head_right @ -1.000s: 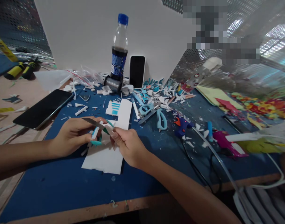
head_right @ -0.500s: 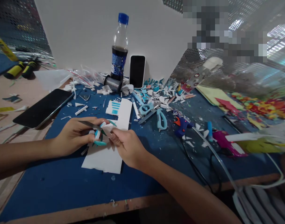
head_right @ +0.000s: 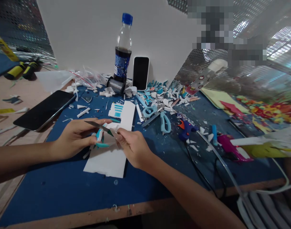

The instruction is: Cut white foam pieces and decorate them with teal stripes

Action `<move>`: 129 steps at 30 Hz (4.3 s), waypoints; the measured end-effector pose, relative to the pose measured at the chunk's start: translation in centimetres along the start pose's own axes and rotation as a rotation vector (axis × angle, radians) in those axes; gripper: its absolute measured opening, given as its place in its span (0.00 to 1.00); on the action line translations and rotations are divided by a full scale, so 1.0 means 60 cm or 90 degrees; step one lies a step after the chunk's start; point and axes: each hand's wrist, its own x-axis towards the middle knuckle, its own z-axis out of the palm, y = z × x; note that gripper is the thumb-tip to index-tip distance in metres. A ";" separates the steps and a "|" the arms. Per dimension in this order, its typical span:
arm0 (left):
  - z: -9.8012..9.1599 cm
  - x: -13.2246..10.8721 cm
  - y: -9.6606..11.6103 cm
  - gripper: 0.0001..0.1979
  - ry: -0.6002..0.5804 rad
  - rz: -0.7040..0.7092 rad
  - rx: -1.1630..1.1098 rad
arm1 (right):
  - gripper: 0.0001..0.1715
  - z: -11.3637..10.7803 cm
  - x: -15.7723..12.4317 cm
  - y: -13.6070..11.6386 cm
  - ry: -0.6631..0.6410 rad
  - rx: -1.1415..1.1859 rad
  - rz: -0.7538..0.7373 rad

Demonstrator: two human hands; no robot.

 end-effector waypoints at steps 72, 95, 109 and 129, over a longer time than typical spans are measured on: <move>0.003 -0.003 0.010 0.17 0.092 -0.038 0.166 | 0.29 -0.009 0.016 0.004 0.146 0.200 0.222; 0.000 -0.006 -0.011 0.22 0.105 0.066 -0.032 | 0.23 -0.018 0.015 0.014 0.006 -0.049 -0.175; 0.002 -0.005 -0.013 0.22 0.113 0.080 -0.096 | 0.24 -0.013 0.012 0.014 -0.036 -0.065 -0.157; 0.002 -0.006 -0.017 0.20 0.102 0.108 -0.073 | 0.23 -0.010 0.015 0.015 -0.009 -0.071 -0.178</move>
